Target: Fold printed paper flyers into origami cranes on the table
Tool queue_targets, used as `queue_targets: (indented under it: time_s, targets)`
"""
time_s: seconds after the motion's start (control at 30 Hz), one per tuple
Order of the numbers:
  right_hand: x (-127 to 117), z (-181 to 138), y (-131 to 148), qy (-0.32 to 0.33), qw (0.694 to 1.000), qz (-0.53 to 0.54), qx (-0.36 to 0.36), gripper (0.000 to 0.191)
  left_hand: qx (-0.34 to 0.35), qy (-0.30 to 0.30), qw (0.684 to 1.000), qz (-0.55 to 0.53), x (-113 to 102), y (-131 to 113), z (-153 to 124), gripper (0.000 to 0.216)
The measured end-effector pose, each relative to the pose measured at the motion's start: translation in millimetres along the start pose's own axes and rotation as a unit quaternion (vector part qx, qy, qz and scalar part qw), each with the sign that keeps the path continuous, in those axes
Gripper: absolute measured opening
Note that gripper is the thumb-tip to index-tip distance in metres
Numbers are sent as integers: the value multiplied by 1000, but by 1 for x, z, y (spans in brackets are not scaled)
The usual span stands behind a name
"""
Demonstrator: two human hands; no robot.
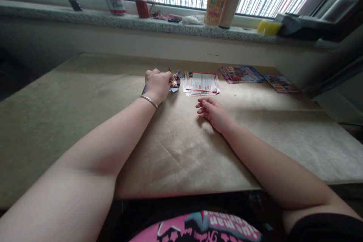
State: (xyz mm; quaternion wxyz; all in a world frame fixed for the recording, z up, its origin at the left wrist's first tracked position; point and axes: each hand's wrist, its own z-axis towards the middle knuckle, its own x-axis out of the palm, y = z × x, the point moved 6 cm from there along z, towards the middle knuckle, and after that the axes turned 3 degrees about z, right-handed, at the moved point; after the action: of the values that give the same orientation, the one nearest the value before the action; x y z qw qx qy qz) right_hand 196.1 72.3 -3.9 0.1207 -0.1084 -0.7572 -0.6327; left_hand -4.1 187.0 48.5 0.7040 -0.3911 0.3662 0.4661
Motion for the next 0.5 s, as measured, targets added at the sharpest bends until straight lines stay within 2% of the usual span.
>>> queue_targets:
  time_s: [0.13, 0.33, 0.43, 0.5]
  targets:
    - [0, -1, 1, 5, 1000, -2, -1, 6, 18, 3, 999, -46, -1, -5, -4, 15]
    - [1, -1, 1, 9, 1000, -10, -4, 6, 25, -25, 999, -34, -27, -29, -35, 32]
    - [2, -1, 1, 16, 1000, -19, -6, 7, 105, 7, 994, -27, -34, -54, -66, 27]
    - [3, -2, 1, 25, 999, -30, -6, 8, 177, 57, 983, 4, -31, -69, -89, 32]
